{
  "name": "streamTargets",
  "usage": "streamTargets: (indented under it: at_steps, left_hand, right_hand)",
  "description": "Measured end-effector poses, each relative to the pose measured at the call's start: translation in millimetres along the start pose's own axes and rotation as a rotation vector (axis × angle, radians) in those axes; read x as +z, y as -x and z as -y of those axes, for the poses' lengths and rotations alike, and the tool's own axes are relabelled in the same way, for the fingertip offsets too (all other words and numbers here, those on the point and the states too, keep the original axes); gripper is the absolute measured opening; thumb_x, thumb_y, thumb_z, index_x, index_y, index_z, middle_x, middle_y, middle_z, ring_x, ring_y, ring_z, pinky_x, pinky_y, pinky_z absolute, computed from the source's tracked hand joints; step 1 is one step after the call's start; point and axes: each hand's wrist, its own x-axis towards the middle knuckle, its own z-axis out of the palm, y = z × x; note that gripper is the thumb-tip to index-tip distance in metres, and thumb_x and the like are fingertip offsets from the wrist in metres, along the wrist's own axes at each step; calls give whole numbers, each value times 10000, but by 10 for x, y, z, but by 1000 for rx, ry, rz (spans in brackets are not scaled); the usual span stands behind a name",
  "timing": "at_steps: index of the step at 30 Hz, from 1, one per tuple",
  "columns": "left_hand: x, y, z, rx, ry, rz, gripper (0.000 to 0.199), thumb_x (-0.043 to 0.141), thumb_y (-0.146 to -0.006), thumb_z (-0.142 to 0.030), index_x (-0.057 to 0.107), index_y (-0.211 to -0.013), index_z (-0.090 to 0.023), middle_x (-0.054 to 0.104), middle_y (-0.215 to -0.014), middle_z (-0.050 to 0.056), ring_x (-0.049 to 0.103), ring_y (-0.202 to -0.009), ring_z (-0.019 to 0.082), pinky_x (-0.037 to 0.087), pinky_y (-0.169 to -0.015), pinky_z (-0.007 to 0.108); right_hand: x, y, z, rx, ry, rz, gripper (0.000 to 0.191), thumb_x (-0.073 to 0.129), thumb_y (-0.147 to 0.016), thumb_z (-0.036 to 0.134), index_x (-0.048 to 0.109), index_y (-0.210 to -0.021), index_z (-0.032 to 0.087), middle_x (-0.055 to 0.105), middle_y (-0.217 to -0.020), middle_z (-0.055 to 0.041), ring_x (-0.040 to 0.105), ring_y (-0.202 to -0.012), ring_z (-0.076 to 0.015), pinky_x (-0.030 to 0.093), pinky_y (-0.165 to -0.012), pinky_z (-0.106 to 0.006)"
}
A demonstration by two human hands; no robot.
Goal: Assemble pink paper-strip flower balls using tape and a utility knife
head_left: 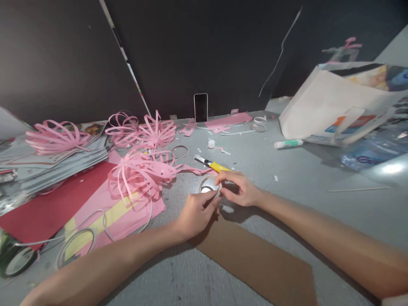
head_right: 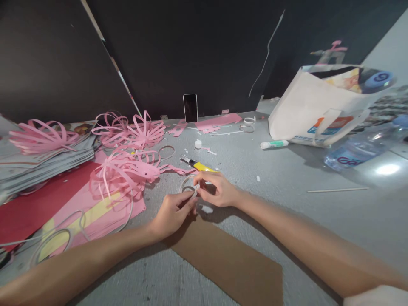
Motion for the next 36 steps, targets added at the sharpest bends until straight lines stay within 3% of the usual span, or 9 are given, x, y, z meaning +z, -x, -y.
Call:
streamTargets:
  at_steps: [5, 12, 16, 19, 23, 27, 32, 36]
  left_hand:
    - [4, -5, -4, -14, 0, -12, 420, 500, -1058, -415, 588, -723, -177, 668, -669, 15, 612, -626, 123, 449, -664, 254]
    - [20, 6, 25, -149, 254, -11, 448, 509, -1040, -551, 624, -853, -162, 680, -689, 19, 611, -533, 101, 454, -528, 221]
    - [4, 6, 24, -165, 364, -35, 495, 498, -1026, -606, 670, -1016, -141, 734, -826, 64, 649, -544, 112, 458, -462, 208]
    - [-17, 28, -10, -135, 384, 11, 522, 484, -1031, -606, 672, -1138, -131, 764, -935, 100, 663, -532, 107, 467, -450, 203]
    - [-27, 57, -44, -119, 375, 10, 522, 477, -1033, -610, 661, -1080, -124, 767, -868, 97, 649, -487, 105, 437, -432, 199]
    - [-28, 61, -53, -76, 314, 36, 521, 426, -1056, -596, 658, -1080, -130, 773, -857, 95, 608, -476, 83, 415, -452, 202]
    - [-39, 49, -44, -32, 314, 79, 481, 395, -1082, -543, 636, -1187, -141, 725, -841, 56, 573, -496, 68, 428, -502, 212]
    - [-29, 39, -29, -26, 318, 66, 472, 394, -1084, -530, 633, -1209, -143, 640, -779, 13, 512, -491, 57, 407, -501, 213]
  right_hand:
    - [-19, -16, -12, 40, -35, -2, 166, 472, -1016, 202, 635, -1033, 229, 693, -866, -17, 626, -737, -145, 523, -721, -283]
    - [23, 30, -48, 90, 59, 41, 241, 514, -1049, 269, 632, -1258, 240, 761, -1115, -76, 719, -935, -191, 572, -837, -319]
    - [32, 33, -60, 146, 115, 27, 241, 463, -1092, 323, 622, -1250, 236, 765, -1078, -65, 730, -903, -181, 564, -821, -308]
    - [31, 38, -59, 135, 73, 50, 234, 422, -1101, 288, 588, -1257, 233, 754, -1018, -51, 720, -822, -158, 551, -788, -292]
    - [58, 57, -94, 50, 193, 61, 257, 495, -1066, 276, 549, -1311, 221, 741, -987, -64, 700, -839, -191, 545, -797, -330]
    - [91, 67, -151, -23, 350, -5, 163, 451, -1069, 247, 607, -1103, 212, 735, -918, -79, 684, -830, -218, 528, -792, -358]
    - [89, 55, -136, 176, 355, 24, 312, 357, -1087, 243, 627, -934, 211, 665, -723, -47, 622, -648, -197, 487, -650, -322]
    - [89, 45, -126, 221, 348, 39, 294, 385, -1084, 259, 636, -942, 205, 721, -835, -84, 682, -761, -219, 520, -719, -334]
